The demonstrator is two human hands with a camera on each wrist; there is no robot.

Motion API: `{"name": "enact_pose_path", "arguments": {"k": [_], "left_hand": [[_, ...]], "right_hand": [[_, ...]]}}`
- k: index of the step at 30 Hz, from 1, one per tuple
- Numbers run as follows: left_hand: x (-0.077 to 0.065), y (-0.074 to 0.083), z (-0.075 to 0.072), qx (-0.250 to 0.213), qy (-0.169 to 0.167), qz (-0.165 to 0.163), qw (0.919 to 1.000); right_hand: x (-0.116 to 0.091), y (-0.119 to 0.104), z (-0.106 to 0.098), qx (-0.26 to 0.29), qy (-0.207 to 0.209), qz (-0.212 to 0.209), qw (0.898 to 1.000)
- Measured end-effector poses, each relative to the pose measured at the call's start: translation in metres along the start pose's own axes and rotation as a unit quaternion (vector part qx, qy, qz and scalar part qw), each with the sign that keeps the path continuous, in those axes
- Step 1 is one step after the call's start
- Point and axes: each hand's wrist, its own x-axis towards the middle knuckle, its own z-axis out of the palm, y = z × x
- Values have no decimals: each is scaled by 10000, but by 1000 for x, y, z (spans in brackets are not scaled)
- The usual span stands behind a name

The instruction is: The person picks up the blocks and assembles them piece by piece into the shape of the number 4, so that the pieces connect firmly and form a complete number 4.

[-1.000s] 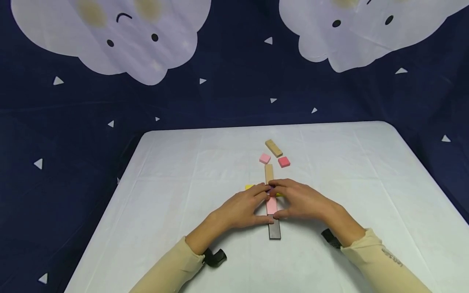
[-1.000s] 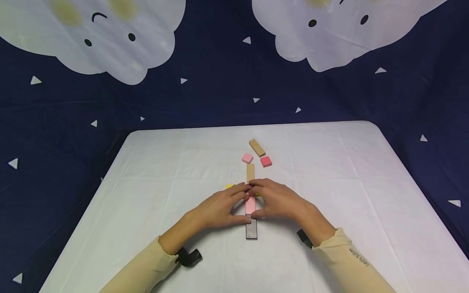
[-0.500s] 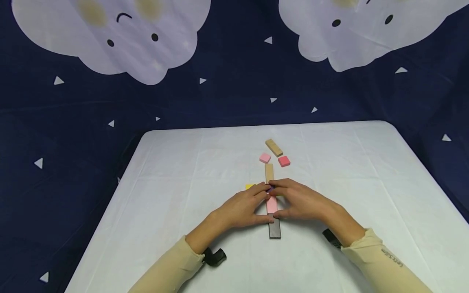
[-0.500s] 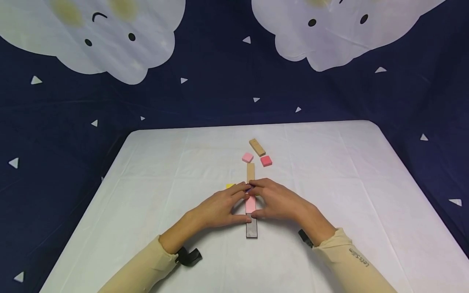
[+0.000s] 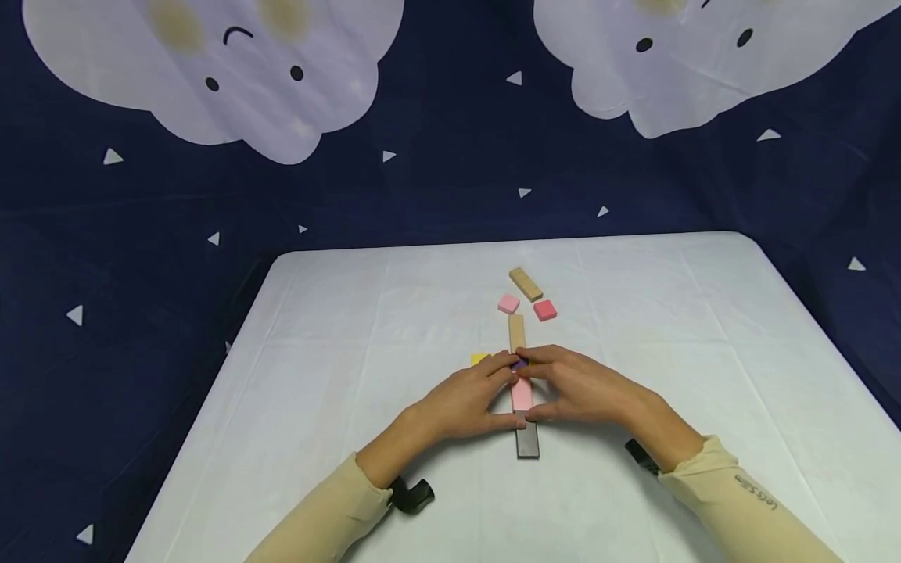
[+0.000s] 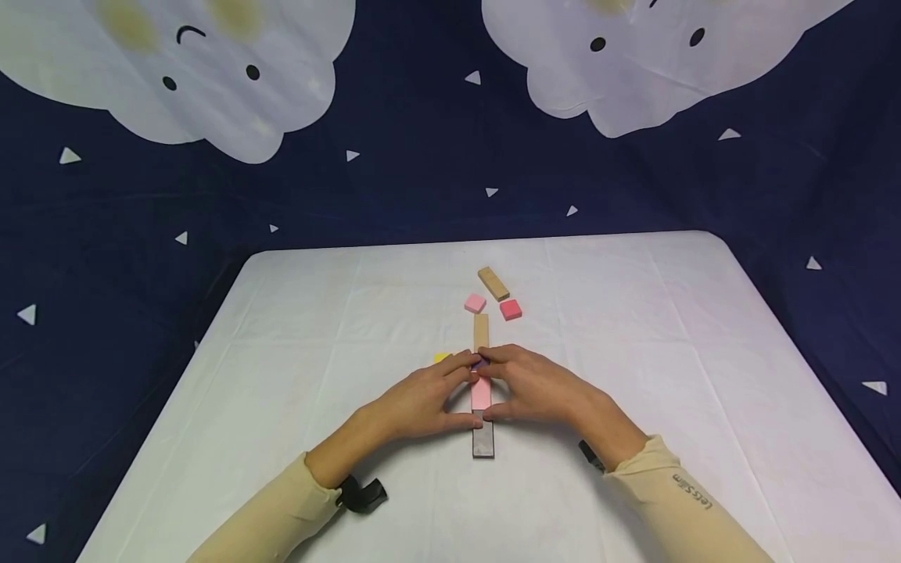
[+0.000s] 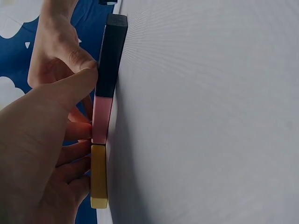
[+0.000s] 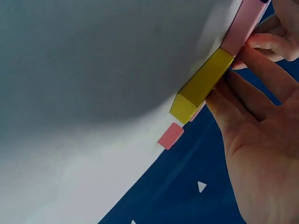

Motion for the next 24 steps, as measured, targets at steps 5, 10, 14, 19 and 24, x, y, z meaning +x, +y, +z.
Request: {"name": "enact_pose_path", "arguments": {"k": [5,10,14,19,24], "left_hand": [[1,3,-3,148,-22,21,9999],[1,4,-5,307,-82,15,9995],[3,5,-6,182,35,62,9998],[5,4,-5,158,303,120,9993],[13,2,-9,122,722,325,9968]], "right_hand": [[0,0,0,2,-16,37,10000],[0,-1,0,-7,-52,53,10000],[-1,-2,-1,31,-57,92,9999],[1,-3,0,8,-53,78,10000],[1,-2,0,2,-16,57,10000]]}}
